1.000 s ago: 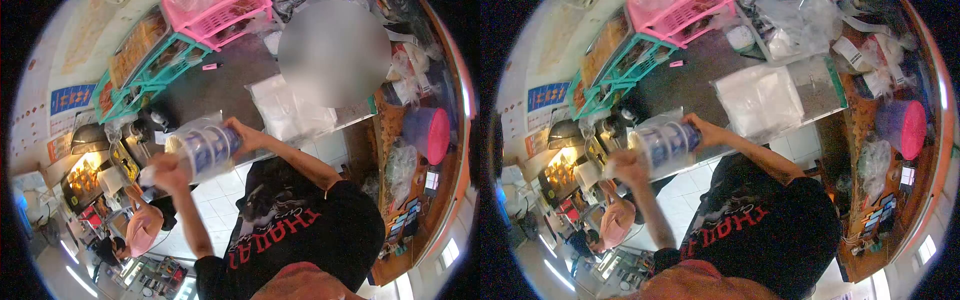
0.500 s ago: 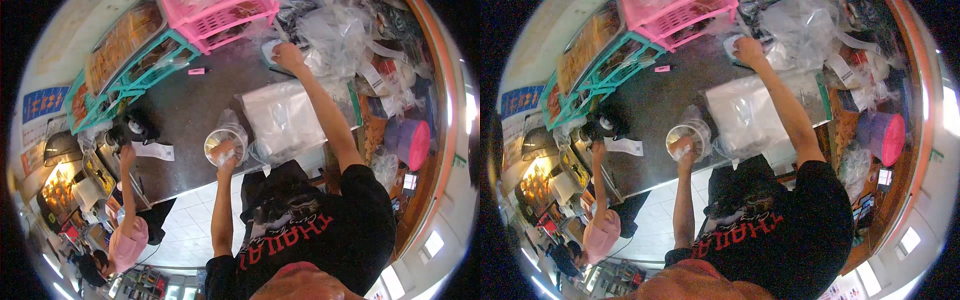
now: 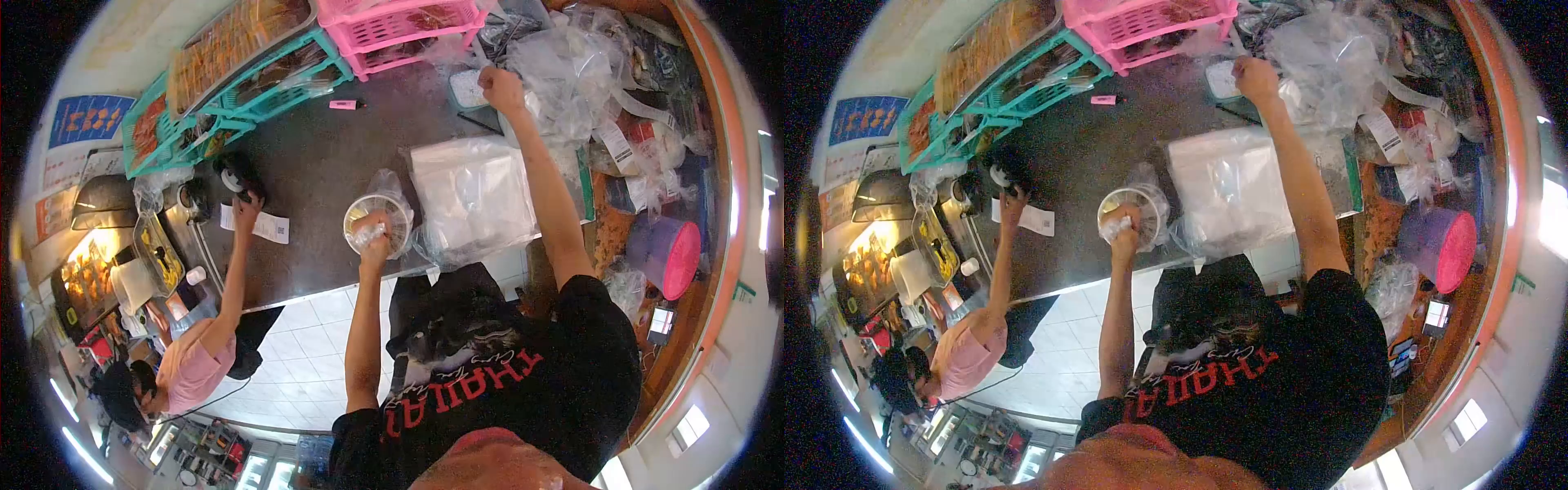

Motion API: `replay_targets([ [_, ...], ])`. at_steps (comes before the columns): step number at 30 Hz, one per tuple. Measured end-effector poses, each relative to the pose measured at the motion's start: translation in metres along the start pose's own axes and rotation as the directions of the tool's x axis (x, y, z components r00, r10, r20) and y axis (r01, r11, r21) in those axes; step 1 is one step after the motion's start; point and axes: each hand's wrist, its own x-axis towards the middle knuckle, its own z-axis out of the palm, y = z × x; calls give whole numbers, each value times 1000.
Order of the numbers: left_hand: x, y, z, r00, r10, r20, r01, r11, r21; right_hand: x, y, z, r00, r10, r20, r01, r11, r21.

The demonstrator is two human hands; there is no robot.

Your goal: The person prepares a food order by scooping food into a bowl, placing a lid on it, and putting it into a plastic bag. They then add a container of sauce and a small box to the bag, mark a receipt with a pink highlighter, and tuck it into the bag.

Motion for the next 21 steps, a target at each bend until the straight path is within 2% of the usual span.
replay_targets([
  [2,12,24,0,996,-51,76,66,977,-203,-6,-6,-24,993,55,-101,-44,993,107],
  [3,15,25,1,997,-50,54,62,965,-254,-9,-9,-32,986,80,-148,-55,985,163],
  [4,15,27,3,998,-53,30,59,951,-303,-17,-5,-33,982,176,-71,-128,891,436],
  [5,14,28,4,998,-58,5,56,935,-351,-34,-20,-40,977,209,42,-198,816,543],
  [6,17,44,4,999,-3,-37,-4,979,-202,-58,-44,-52,961,228,160,-277,724,632],
  [7,17,41,3,998,-57,-37,46,967,-252,-70,-61,-56,933,234,273,-360,618,699],
  [9,16,34,6,988,-156,-10,142,924,-354,-81,-67,-30,966,258,1,-219,818,531],
  [10,19,43,5,993,-114,-25,100,940,-325,-88,-62,-19,960,243,-137,-168,895,413],
  [13,18,37,4,989,-148,-31,127,925,-358,-75,-42,-3,931,231,-284,-119,924,364],
  [16,19,39,5,992,-124,-19,109,926,-362,-41,-30,14,978,-48,-204,67,994,88],
  [19,19,40,4,992,-129,3,120,916,-383,-23,-26,31,995,-71,67,74,997,-31],
  [21,16,39,1,987,-158,13,150,905,-398,-30,-32,26,981,-61,-187,84,989,118],
])
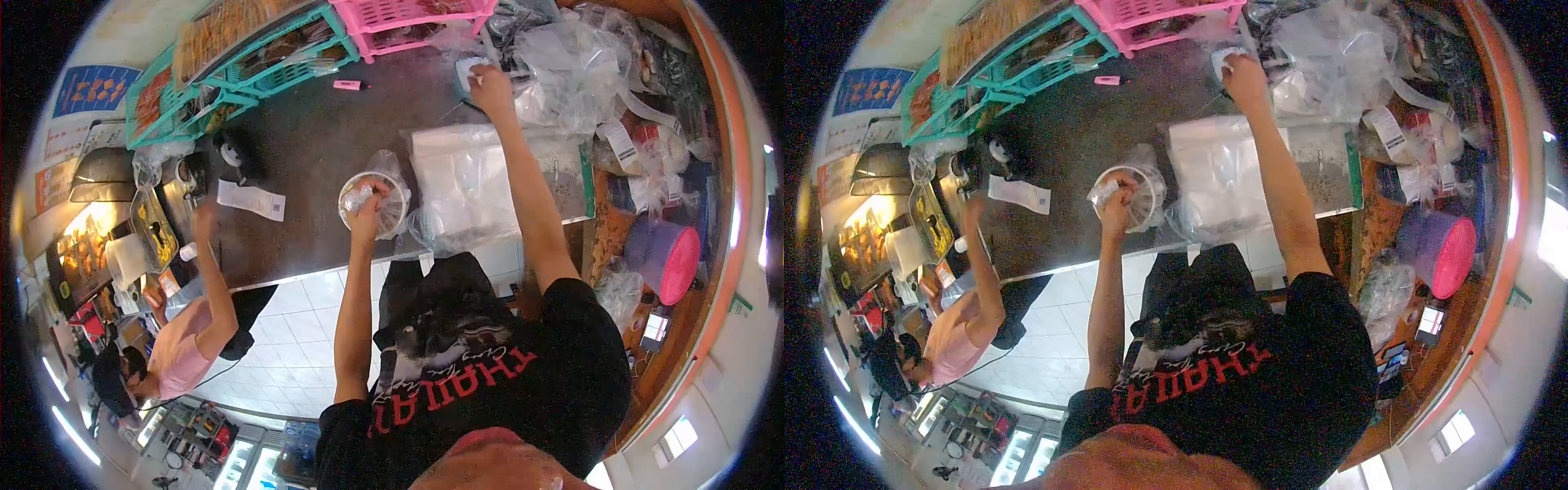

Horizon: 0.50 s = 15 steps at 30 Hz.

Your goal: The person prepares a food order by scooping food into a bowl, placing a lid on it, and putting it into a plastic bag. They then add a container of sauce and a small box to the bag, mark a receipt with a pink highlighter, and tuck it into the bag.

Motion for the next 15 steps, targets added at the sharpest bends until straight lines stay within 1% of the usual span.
replay_targets([
  [1,-1,0,1,1000,-15,-9,15,1000,-16,-7,-8,-6,992,4,-126,5,997,76],
  [2,0,0,2,1000,-24,-20,23,999,-34,-18,-15,-8,1000,-17,-17,17,1000,25],
  [4,0,-1,5,998,-38,-55,35,998,-61,-43,-27,-4,979,-43,202,58,996,-72],
  [5,0,-2,6,996,-47,-69,42,996,-74,-51,-22,15,959,-93,268,134,981,-137],
  [7,-1,-5,6,999,12,-46,-16,997,-76,-70,-1,65,899,-167,404,284,926,-249],
  [10,3,-4,7,995,94,-36,-96,995,-35,-68,29,109,883,-106,458,269,913,-307],
  [11,2,-3,6,993,114,-35,-114,993,-12,-64,20,104,862,-82,501,275,905,-324],
  [13,1,0,5,998,35,-61,-35,999,-6,-61,13,91,811,-24,585,289,885,-364],
  [14,1,3,7,998,-1,-70,0,1000,-10,-68,15,89,846,-45,531,261,904,-339],
  [15,0,6,9,996,-24,-89,19,998,-56,-72,14,83,880,-68,470,239,918,-315],
])
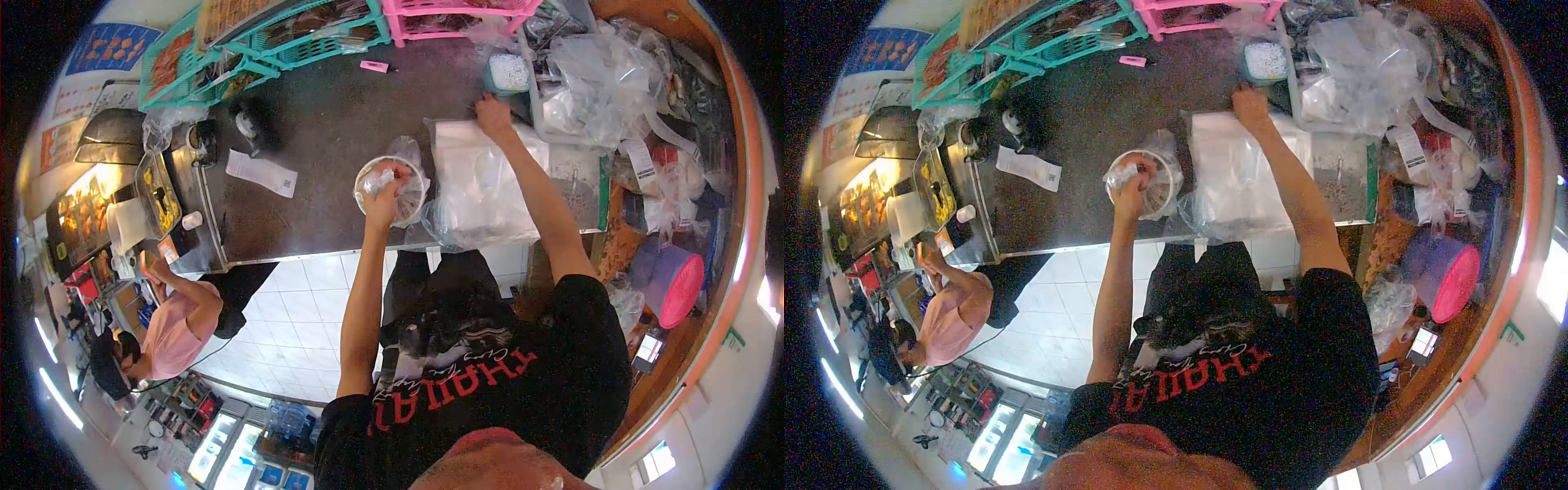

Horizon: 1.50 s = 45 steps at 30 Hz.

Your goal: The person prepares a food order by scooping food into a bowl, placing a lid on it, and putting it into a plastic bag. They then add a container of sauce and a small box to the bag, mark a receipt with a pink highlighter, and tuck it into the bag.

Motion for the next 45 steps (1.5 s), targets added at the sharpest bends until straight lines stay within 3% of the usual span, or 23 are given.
replay_targets([
  [1,1,4,3,999,37,2,-37,999,0,-5,-2,-2,997,8,-74,-5,999,37],
  [2,4,7,5,997,81,-4,-81,997,1,-5,-13,-14,995,-3,-102,36,946,322],
  [4,3,14,9,987,158,-23,-157,985,65,-30,-49,-36,992,-12,-123,105,598,795],
  [6,9,23,14,972,235,-14,-228,955,190,-65,-108,-111,978,-186,93,-31,312,950],
  [7,9,22,13,984,179,-16,-176,977,120,-79,-130,-128,964,-250,93,-27,255,967],
  [9,8,21,12,998,67,-5,-67,997,-23,-96,-153,-139,943,-220,250,-220,153,964],
  [10,11,14,5,996,86,19,-88,988,129,-100,-155,-136,961,-194,198,-160,196,968],
  [12,8,-8,5,992,96,-76,-92,994,63,-106,-157,-129,986,-147,81,-36,289,957],
  [15,10,-8,5,990,35,-133,-30,999,33,-115,-155,-157,967,-204,-154,245,571,784],
  [18,11,-5,8,987,-22,-157,24,1000,15,-120,-142,-139,962,-74,-261,249,626,739],
  [21,11,12,2,988,-140,-62,142,989,37,-148,-119,-161,998,31,-58,17,726,687],
  [22,12,19,-4,981,-193,-9,193,979,58,-162,-115,-159,996,-91,-7,65,656,752],
  [25,7,16,-21,976,-136,173,99,973,208,-186,-154,-165,932,-363,-27,230,530,817],
  [26,3,20,-18,980,-13,198,-49,951,304,-184,-170,-158,934,-357,-22,242,586,773],
  [28,-4,41,-10,931,228,285,-343,813,470,-170,-200,-137,936,-351,-23,274,686,674],
  [29,-9,48,-5,909,323,262,-416,683,601,-164,-209,-134,961,-272,-56,231,671,705],
  [31,-22,58,6,821,508,262,-475,353,806,-153,-223,-129,988,-108,-109,153,629,762],
  [32,-31,54,5,850,485,206,-398,336,854,-155,-231,-121,958,-8,-287,216,676,704],
  [36,-55,20,2,928,356,-107,-196,714,672,-168,-225,-114,939,52,-341,214,686,695],
  [39,-63,13,12,913,365,-181,-153,718,679,-164,-221,-113,915,25,-402,266,711,651],
  [42,-62,17,11,887,462,-11,-300,593,747,-163,-224,-105,896,-6,-443,314,714,626],
  [45,-60,14,15,894,430,-124,-225,672,705,-162,-228,-109,889,17,-457,320,691,649],
])
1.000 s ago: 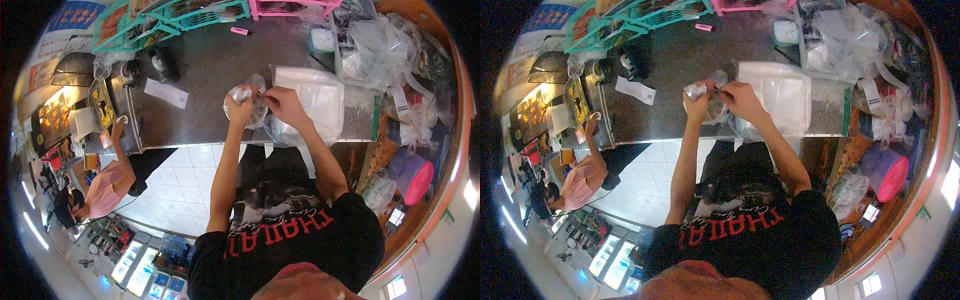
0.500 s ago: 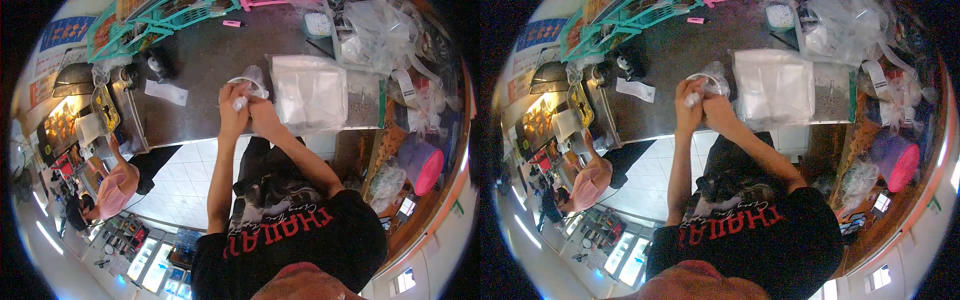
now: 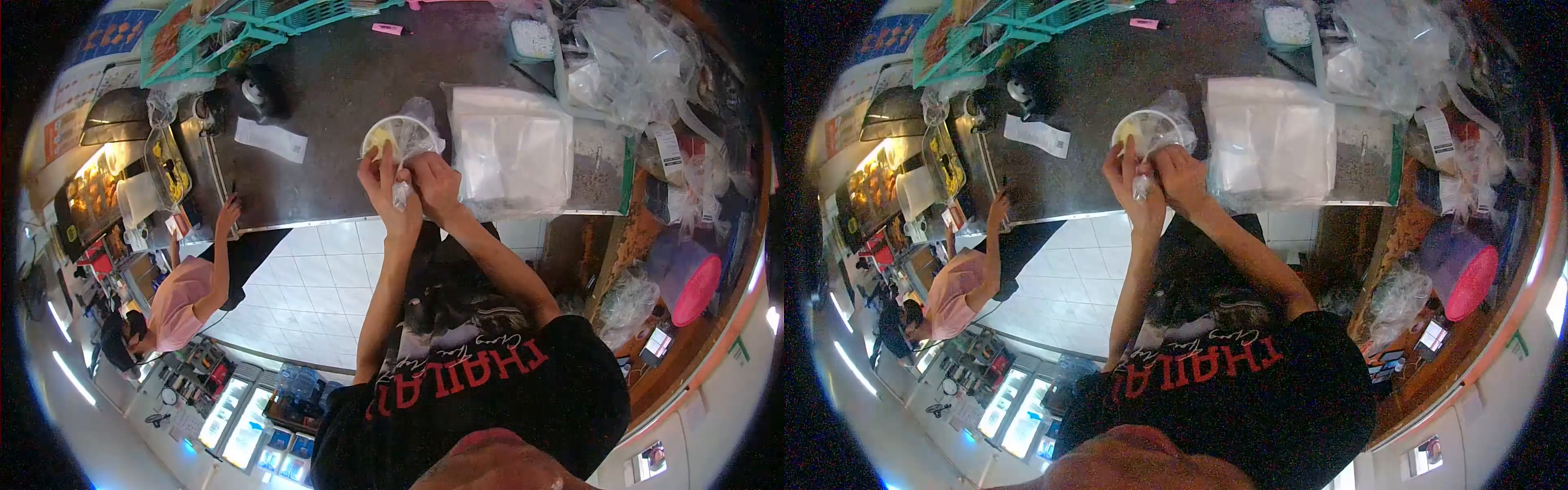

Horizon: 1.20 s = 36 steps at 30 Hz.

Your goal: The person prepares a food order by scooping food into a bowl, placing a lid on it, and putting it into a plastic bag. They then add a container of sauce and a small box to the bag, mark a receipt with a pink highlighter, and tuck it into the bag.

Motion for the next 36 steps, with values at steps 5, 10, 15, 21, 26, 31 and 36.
replay_targets([
  [5,-4,7,-3,996,53,-68,-43,988,149,-8,5,5,994,-108,-14,109,993,53],
  [10,-9,-1,6,994,-90,-59,87,995,-39,-2,4,13,994,-20,-108,21,1000,8],
  [15,-9,5,9,985,-129,-110,119,989,-92,-8,11,14,994,-45,-98,48,998,34],
  [21,-4,16,1,948,-311,-69,307,950,-59,-12,14,15,993,-103,-49,104,994,18],
  [26,1,16,-14,985,114,127,-150,933,327,-8,13,10,987,-160,-11,161,986,48],
  [31,0,12,-4,975,218,42,-220,928,301,-5,14,14,994,-52,-98,66,987,145],
  [36,-2,14,5,996,31,-78,-27,998,55,-5,13,15,995,-1,-96,11,995,101],
])
